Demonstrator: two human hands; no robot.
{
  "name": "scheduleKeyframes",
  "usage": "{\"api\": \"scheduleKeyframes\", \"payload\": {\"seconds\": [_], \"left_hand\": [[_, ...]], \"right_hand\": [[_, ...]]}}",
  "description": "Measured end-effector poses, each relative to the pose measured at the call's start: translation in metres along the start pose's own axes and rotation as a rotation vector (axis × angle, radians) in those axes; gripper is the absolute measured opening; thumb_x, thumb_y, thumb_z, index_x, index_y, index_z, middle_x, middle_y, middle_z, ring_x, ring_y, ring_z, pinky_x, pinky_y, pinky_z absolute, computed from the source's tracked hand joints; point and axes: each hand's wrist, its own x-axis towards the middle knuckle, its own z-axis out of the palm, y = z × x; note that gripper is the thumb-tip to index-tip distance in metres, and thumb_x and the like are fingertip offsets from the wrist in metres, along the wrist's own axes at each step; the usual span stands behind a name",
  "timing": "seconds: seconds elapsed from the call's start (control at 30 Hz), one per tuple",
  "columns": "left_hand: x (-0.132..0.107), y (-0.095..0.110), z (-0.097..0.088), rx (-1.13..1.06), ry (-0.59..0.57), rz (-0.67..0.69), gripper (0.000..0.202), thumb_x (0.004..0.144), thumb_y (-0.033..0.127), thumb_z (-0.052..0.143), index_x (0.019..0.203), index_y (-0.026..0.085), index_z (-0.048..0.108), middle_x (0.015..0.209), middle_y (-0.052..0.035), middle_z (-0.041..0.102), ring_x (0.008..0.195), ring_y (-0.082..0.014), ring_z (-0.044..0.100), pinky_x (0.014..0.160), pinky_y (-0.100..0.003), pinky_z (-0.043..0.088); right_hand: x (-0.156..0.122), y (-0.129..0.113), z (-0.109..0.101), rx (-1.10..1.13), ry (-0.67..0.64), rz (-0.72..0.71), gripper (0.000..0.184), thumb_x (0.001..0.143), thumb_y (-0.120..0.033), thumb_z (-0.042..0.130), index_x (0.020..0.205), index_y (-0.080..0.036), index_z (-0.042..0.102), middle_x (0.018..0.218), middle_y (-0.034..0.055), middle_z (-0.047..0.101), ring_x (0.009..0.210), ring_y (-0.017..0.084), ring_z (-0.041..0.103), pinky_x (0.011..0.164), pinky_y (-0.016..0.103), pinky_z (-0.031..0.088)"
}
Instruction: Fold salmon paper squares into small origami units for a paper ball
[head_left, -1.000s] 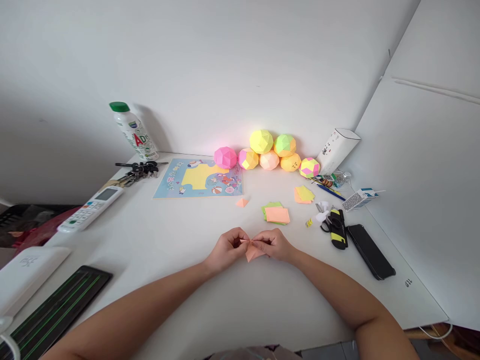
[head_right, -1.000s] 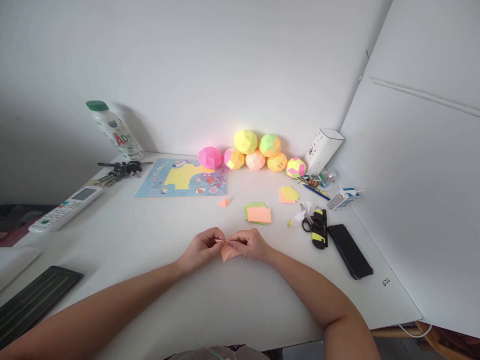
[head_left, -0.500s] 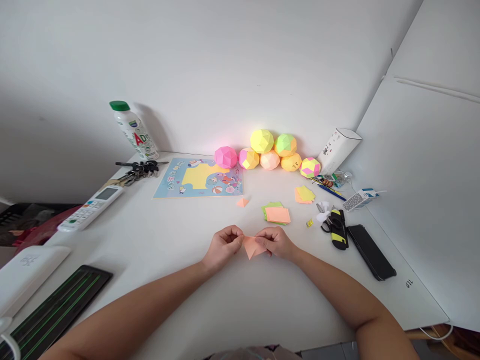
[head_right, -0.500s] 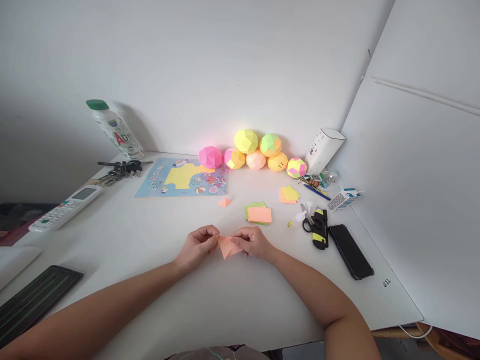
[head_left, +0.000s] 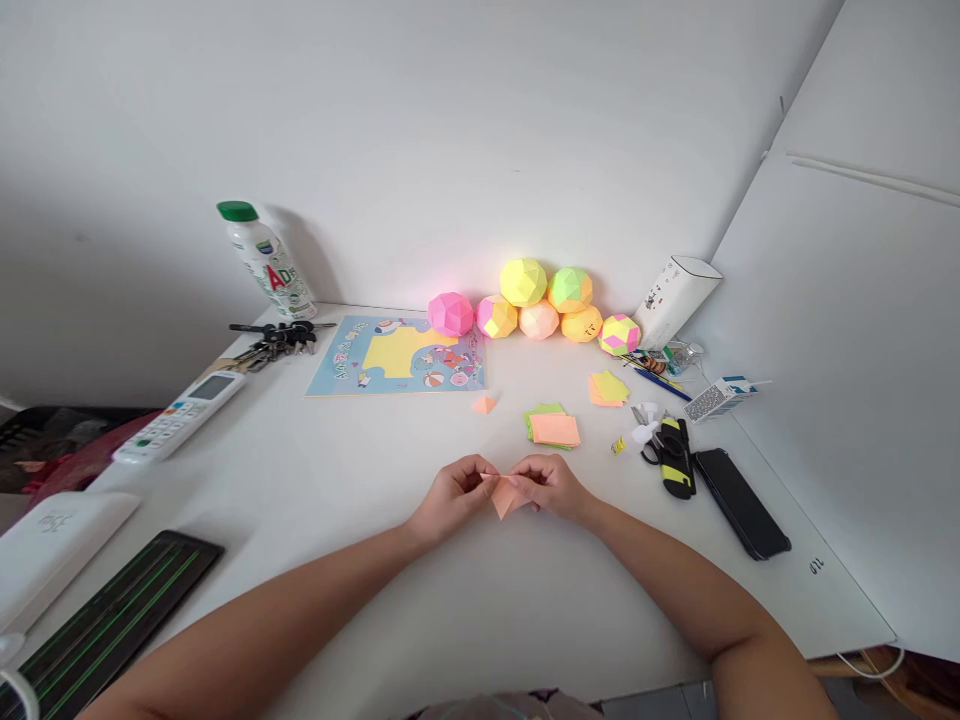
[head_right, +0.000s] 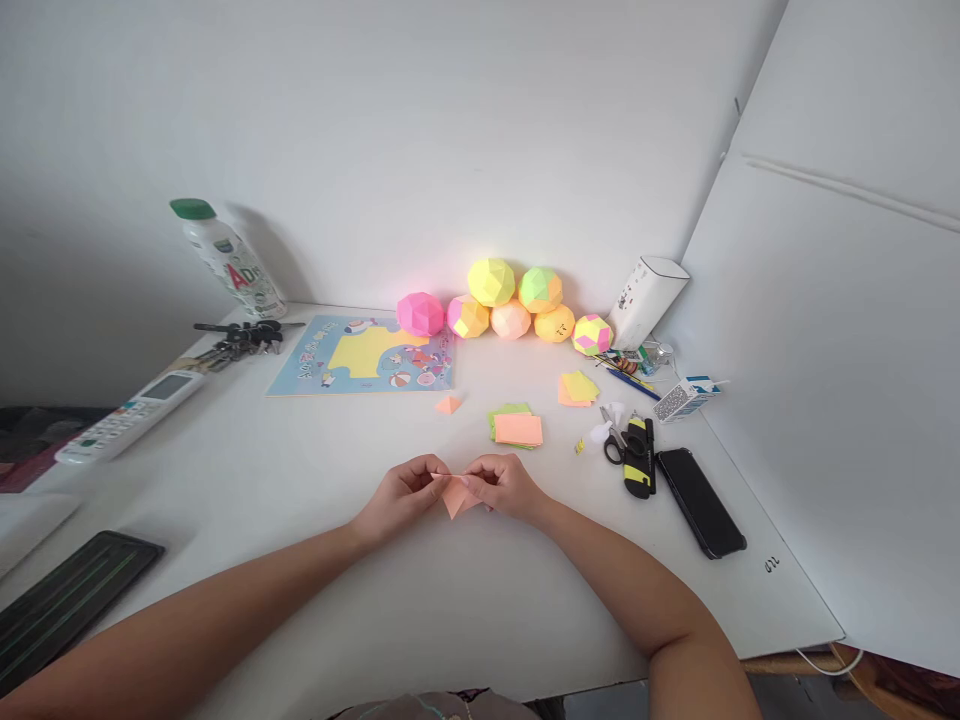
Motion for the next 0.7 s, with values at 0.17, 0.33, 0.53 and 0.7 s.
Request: {"api": "scheduleKeyframes", "payload": {"seconds": [0.17, 0.33, 0.53, 0.7], "left_hand": [[0.001, -0.002, 0.001, -0.018, 0.025, 0.007, 0.025, 0.073, 0.041, 0.061, 0.07, 0.018, 0.052, 0.058, 0.0048, 0.05, 0.047, -0.0071, 0.042, 0.045, -0.019, 0.032], [0.001, 0.0, 0.001, -0.031, 0.031, 0.012, 0.023, 0.072, 0.037, 0.062, 0.068, 0.017, 0.052, 0.058, 0.0047, 0.049, 0.048, -0.007, 0.042, 0.045, -0.019, 0.033], [0.001, 0.001, 0.005, 0.01, 0.013, -0.036, 0.019, 0.071, 0.033, 0.061, 0.067, 0.017, 0.052, 0.056, 0.0048, 0.051, 0.047, -0.0076, 0.043, 0.044, -0.019, 0.032], [0.001, 0.002, 0.007, 0.079, 0.008, -0.035, 0.012, 0.072, 0.025, 0.057, 0.067, 0.017, 0.049, 0.054, 0.0057, 0.046, 0.047, -0.0066, 0.037, 0.044, -0.018, 0.03]], "right_hand": [[0.001, -0.002, 0.007, -0.083, 0.066, -0.064, 0.02, 0.081, -0.035, 0.056, 0.077, -0.016, 0.059, 0.062, -0.0016, 0.05, 0.052, 0.009, 0.042, 0.047, 0.022, 0.036], [0.003, -0.007, 0.008, -0.187, 0.127, -0.188, 0.015, 0.079, -0.029, 0.058, 0.071, -0.016, 0.058, 0.067, 0.0004, 0.049, 0.059, 0.011, 0.043, 0.053, 0.024, 0.037], [0.002, -0.004, 0.01, -0.135, 0.076, -0.144, 0.009, 0.078, -0.024, 0.054, 0.073, -0.016, 0.056, 0.062, -0.0017, 0.048, 0.053, 0.009, 0.04, 0.049, 0.022, 0.033], [0.002, 0.002, 0.012, -0.135, 0.084, -0.093, 0.004, 0.074, -0.017, 0.052, 0.069, -0.016, 0.052, 0.055, -0.0048, 0.042, 0.049, 0.008, 0.034, 0.045, 0.02, 0.028]]}}
